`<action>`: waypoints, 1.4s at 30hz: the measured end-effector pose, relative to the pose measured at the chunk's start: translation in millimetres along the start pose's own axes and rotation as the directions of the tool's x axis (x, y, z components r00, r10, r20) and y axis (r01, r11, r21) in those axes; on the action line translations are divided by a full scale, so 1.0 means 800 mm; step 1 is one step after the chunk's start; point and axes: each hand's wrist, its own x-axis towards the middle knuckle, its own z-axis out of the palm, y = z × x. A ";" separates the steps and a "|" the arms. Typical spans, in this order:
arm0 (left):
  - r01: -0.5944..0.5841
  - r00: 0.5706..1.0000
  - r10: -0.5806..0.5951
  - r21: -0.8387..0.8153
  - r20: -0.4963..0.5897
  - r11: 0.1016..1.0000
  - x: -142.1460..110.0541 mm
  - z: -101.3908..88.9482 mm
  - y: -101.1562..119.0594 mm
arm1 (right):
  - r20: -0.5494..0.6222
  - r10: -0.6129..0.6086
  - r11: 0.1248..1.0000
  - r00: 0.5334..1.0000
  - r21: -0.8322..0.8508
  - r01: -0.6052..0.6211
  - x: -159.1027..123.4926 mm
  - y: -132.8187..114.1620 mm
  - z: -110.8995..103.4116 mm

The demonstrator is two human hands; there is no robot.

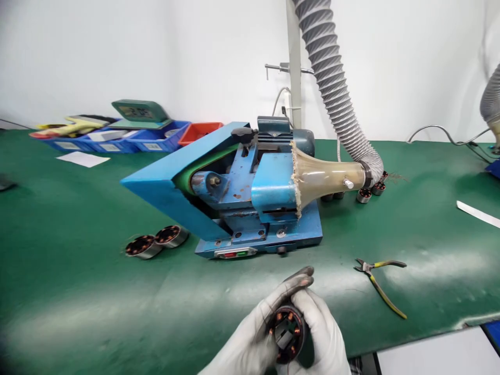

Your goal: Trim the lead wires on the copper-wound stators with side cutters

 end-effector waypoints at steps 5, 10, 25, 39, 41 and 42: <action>-0.008 0.998 0.000 -0.115 -0.070 0.993 -0.001 0.008 0.010 | -0.246 -0.041 0.994 0.968 -0.108 0.015 0.014 -0.022 -0.003; -0.237 0.912 0.142 -0.211 -0.385 0.948 0.003 -0.009 0.015 | -0.364 0.129 0.988 0.922 -0.037 -0.152 0.022 -0.034 -0.011; 0.022 0.924 -0.017 0.010 -0.381 1.000 0.010 -0.001 0.043 | -0.386 0.121 0.976 0.915 -0.120 -0.180 0.016 -0.028 -0.012; -0.044 0.952 0.014 -0.091 -0.305 0.995 0.014 0.007 0.013 | -0.368 0.068 0.981 0.927 -0.146 -0.129 0.017 -0.028 -0.015; 0.024 0.981 -0.030 -0.034 -0.191 0.999 0.012 0.011 0.013 | -0.370 0.045 0.984 0.928 -0.146 -0.106 0.019 -0.030 -0.013; 0.027 0.985 -0.031 -0.031 -0.171 0.999 0.012 0.012 0.013 | -0.373 0.041 0.985 0.927 -0.143 -0.101 0.019 -0.031 -0.012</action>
